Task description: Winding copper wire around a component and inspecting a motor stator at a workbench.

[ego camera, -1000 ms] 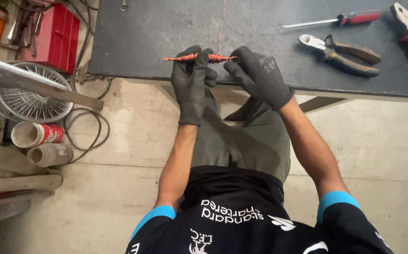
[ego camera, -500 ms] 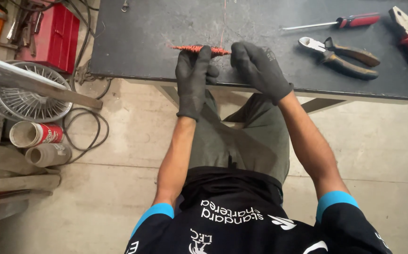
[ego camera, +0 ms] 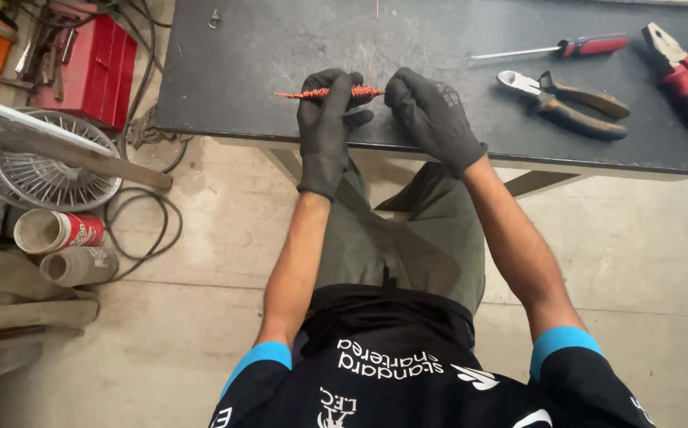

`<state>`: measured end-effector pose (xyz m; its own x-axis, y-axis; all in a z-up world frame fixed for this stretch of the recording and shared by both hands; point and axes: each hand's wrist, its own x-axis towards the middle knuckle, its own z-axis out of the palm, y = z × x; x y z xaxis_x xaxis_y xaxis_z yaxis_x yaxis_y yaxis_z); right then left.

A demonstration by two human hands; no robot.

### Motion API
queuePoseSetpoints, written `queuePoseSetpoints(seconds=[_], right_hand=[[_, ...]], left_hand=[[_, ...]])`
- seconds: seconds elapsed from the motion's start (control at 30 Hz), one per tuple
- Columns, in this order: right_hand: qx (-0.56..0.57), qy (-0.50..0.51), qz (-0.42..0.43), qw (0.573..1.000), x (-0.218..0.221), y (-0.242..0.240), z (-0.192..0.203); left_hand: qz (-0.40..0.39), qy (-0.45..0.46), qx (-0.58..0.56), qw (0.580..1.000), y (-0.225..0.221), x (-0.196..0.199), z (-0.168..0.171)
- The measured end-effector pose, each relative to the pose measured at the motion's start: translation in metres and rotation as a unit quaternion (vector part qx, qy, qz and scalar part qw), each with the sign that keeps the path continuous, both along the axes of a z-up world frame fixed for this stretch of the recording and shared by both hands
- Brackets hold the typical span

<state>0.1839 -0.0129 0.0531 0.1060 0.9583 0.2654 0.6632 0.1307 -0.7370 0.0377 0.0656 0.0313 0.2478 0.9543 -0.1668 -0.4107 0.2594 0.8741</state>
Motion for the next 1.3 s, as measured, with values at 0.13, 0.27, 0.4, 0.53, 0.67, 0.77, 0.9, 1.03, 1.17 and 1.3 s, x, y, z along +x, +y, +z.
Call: queuePoseSetpoints(seconds=[0.13, 0.27, 0.4, 0.53, 0.67, 0.77, 0.9, 1.03, 1.17, 1.3], right_hand=[[-0.032, 0.053, -0.009, 0.998, 0.0, 0.0, 0.003], [-0.02, 0.119, 0.036, 0.992, 0.007, 0.001, -0.005], [-0.084, 0.16, -0.004, 0.984, 0.022, 0.01, -0.024], [-0.092, 0.186, 0.012, 0.978, 0.022, 0.009, -0.02], [-0.104, 0.171, 0.023, 0.979, 0.022, 0.009, -0.025], [-0.101, 0.147, 0.013, 0.984, 0.022, 0.012, -0.029], [-0.087, 0.147, 0.006, 0.985, 0.018, 0.003, -0.023], [-0.093, 0.146, 0.015, 0.985, 0.018, 0.005, -0.015], [-0.114, 0.139, -0.006, 0.984, 0.022, 0.009, -0.026], [-0.134, 0.112, -0.014, 0.985, 0.014, 0.002, -0.015]], left_hand=[[-0.028, -0.026, 0.045, 0.998, -0.006, 0.001, -0.009], [-0.046, -0.059, 0.148, 0.986, -0.004, 0.007, -0.035], [-0.046, -0.01, 0.144, 0.988, -0.003, 0.008, -0.027], [-0.019, -0.024, 0.146, 0.989, -0.005, 0.007, -0.026], [0.042, -0.052, 0.107, 0.992, -0.024, -0.003, -0.002], [0.06, -0.035, 0.1, 0.993, -0.019, -0.009, 0.001], [0.153, -0.052, 0.148, 0.976, 0.014, -0.029, -0.037], [0.27, 0.196, 0.527, 0.781, 0.013, -0.042, -0.031], [0.082, 0.434, 0.692, 0.571, 0.015, -0.029, -0.051], [-0.062, 0.577, 0.66, 0.477, 0.037, -0.021, -0.045]])
